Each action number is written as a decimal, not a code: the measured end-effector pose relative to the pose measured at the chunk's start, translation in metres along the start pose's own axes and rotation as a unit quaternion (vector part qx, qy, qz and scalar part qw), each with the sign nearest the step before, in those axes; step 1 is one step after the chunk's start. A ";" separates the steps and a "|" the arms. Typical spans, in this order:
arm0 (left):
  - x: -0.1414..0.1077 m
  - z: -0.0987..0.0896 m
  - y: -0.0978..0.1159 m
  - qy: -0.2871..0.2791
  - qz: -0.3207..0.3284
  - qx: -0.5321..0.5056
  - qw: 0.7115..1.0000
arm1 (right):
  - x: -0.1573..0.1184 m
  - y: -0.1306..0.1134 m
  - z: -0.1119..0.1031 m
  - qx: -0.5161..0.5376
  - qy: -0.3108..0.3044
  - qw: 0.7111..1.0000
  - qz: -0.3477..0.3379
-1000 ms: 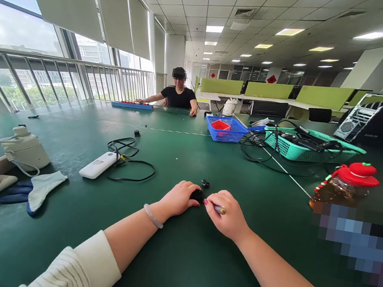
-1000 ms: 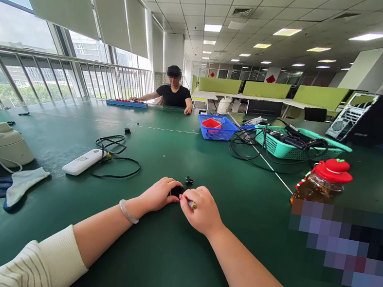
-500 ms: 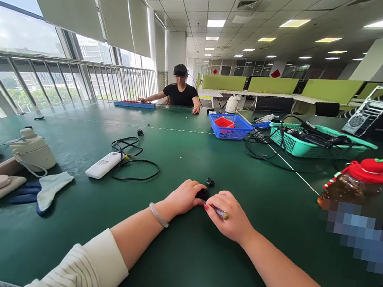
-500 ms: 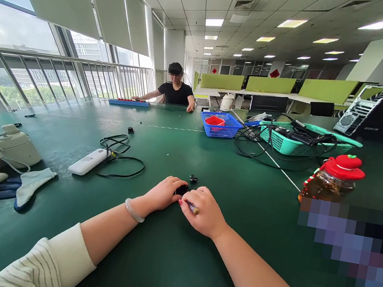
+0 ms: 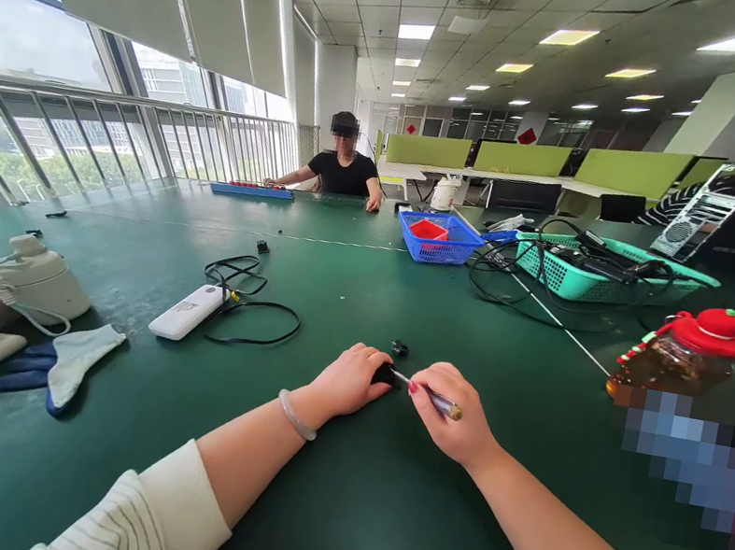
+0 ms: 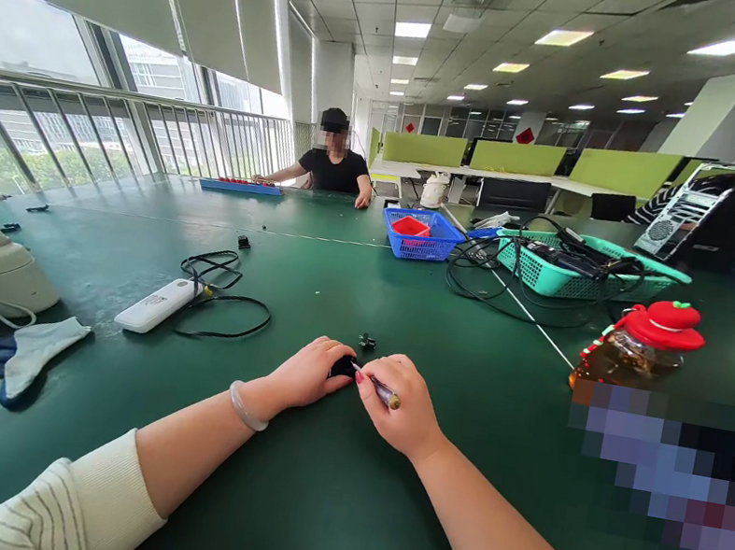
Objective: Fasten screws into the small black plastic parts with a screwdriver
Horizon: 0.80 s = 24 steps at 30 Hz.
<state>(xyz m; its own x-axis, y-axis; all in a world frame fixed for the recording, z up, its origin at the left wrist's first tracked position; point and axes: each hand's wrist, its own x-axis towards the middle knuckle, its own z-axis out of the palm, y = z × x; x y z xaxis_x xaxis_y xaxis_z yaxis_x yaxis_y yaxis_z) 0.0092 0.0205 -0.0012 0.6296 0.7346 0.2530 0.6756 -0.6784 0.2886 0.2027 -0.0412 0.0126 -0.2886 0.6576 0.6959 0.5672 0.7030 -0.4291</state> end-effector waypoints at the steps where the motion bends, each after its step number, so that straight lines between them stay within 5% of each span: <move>1: 0.000 0.000 0.000 0.001 0.003 0.001 1.000 | 0.000 0.002 0.000 -0.002 0.001 1.000 0.016; 7: 0.000 0.000 0.000 0.002 0.009 0.012 1.000 | 0.000 0.011 0.003 0.007 -0.017 0.996 0.083; 16: 0.000 0.000 0.000 0.010 0.013 -0.011 1.000 | 0.001 0.009 0.002 0.023 -0.042 0.995 0.084; 24: 0.000 -0.003 0.003 0.077 -0.037 0.010 0.996 | -0.001 0.006 -0.005 0.024 0.050 0.998 0.032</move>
<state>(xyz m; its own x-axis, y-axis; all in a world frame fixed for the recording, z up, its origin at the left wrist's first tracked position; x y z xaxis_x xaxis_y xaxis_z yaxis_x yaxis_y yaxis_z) 0.0102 0.0184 0.0029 0.5121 0.7751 0.3702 0.7273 -0.6205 0.2932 0.2103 -0.0389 0.0115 -0.1743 0.6726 0.7192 0.5438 0.6746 -0.4992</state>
